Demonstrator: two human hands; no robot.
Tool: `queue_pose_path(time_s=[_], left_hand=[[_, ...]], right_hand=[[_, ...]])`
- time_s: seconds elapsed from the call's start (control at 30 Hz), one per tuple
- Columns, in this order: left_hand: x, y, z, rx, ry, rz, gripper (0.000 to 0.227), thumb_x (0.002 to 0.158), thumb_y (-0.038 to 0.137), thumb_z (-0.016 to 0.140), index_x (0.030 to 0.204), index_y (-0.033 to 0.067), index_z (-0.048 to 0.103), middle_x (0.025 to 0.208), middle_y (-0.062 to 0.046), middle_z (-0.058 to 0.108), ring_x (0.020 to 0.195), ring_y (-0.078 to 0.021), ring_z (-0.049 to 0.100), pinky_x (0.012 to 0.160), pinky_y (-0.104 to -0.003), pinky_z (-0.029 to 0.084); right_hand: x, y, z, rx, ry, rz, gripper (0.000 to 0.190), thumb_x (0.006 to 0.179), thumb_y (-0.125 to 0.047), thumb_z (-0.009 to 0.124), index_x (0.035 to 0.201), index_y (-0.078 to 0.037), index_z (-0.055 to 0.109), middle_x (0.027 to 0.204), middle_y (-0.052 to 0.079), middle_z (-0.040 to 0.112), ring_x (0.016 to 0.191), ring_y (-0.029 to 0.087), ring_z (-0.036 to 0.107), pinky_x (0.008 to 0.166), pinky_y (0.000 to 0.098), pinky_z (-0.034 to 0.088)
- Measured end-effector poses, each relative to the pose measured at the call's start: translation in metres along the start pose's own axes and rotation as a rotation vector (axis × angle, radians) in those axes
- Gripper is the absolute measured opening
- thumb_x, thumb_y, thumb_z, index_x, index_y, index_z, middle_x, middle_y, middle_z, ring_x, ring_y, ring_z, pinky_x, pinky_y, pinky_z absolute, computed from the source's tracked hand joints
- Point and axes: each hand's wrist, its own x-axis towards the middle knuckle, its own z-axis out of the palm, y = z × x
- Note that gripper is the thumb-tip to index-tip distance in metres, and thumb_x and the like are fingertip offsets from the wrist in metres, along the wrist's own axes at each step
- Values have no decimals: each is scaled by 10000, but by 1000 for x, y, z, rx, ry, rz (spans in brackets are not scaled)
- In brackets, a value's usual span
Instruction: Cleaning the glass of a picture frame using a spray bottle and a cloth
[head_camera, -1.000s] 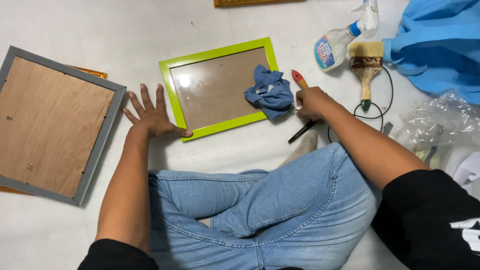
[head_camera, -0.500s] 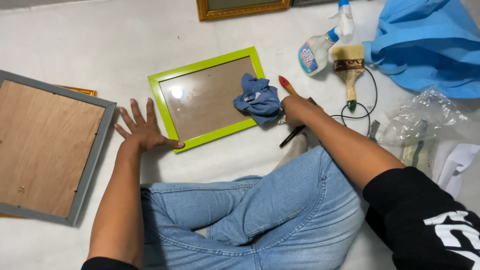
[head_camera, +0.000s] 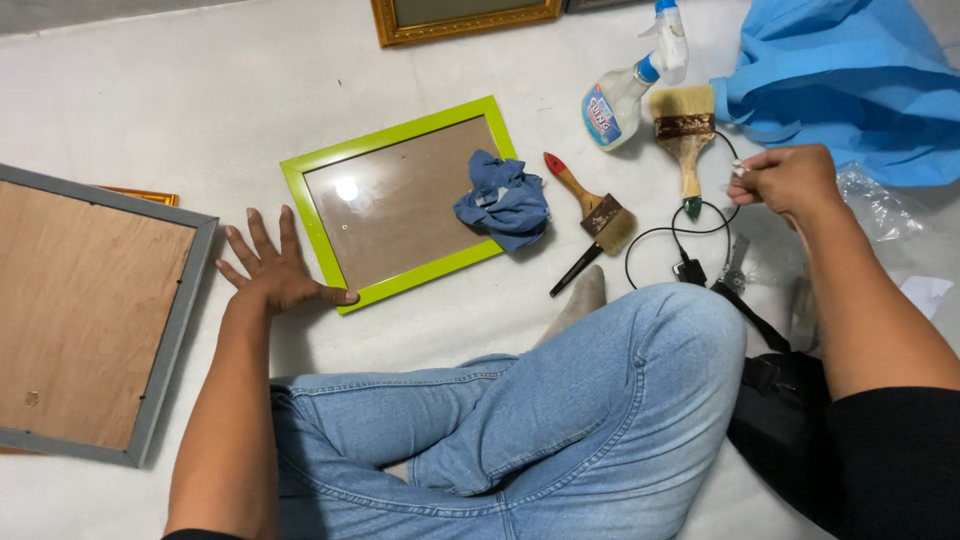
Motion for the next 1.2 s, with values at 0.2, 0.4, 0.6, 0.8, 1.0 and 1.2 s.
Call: queue_pose_path(time_s=[0.2, 0.4, 0.6, 0.8, 1.0, 1.2], left_hand=[[2, -1, 4, 0, 5, -5, 1758, 353, 758, 882, 1630, 212, -195, 1590, -192, -441, 1333, -423, -508, 1028, -729, -253], [-2, 2, 1, -1, -5, -24, 1753, 355, 735, 896, 1632, 215, -185, 1599, -185, -432, 1336, -411, -507, 1035, -730, -245], [1, 1, 1, 27, -14, -32, 1753, 371, 733, 899, 1627, 206, -204, 1593, -199, -434, 1339, -425, -498, 1040, -741, -229], [-15, 10, -6, -80, 29, -71, 1717, 414, 662, 991, 1652, 293, -140, 1675, -119, -306, 1460, -409, -373, 1124, -661, -230], [-16, 13, -10, -75, 16, -76, 1723, 409, 678, 985, 1649, 297, -150, 1676, -123, -303, 1468, -409, -362, 1148, -664, -199], [-9, 8, -3, -63, 21, -75, 1753, 379, 722, 982, 1651, 295, -146, 1678, -118, -301, 1464, -407, -368, 1118, -653, -247]], right_hand=[[31, 84, -4, -173, 100, 16, 80, 894, 83, 714, 972, 76, 732, 758, 134, 708, 609, 177, 679, 607, 269, 543], [54, 129, 25, -509, 58, 81, 378, 875, 37, 626, 1166, -133, 797, 1184, 174, 740, 939, 350, 687, 902, 420, 538], [35, 50, 46, -568, 300, -105, 358, 902, -26, 623, 1243, -31, 732, 1278, 222, 468, 984, 404, 589, 864, 499, 495], [-12, -53, 135, -220, -201, -846, 339, 873, -70, 710, 1205, -104, 771, 979, 268, 714, 984, 494, 669, 886, 560, 505], [-11, -77, 187, -654, -383, -677, 357, 932, -269, 689, 1274, -179, 740, 1086, 112, 716, 1071, 343, 679, 940, 485, 524], [10, -37, 212, -535, -176, -902, 119, 951, -245, 680, 998, -191, 775, 972, 38, 696, 993, 259, 682, 891, 388, 546]])
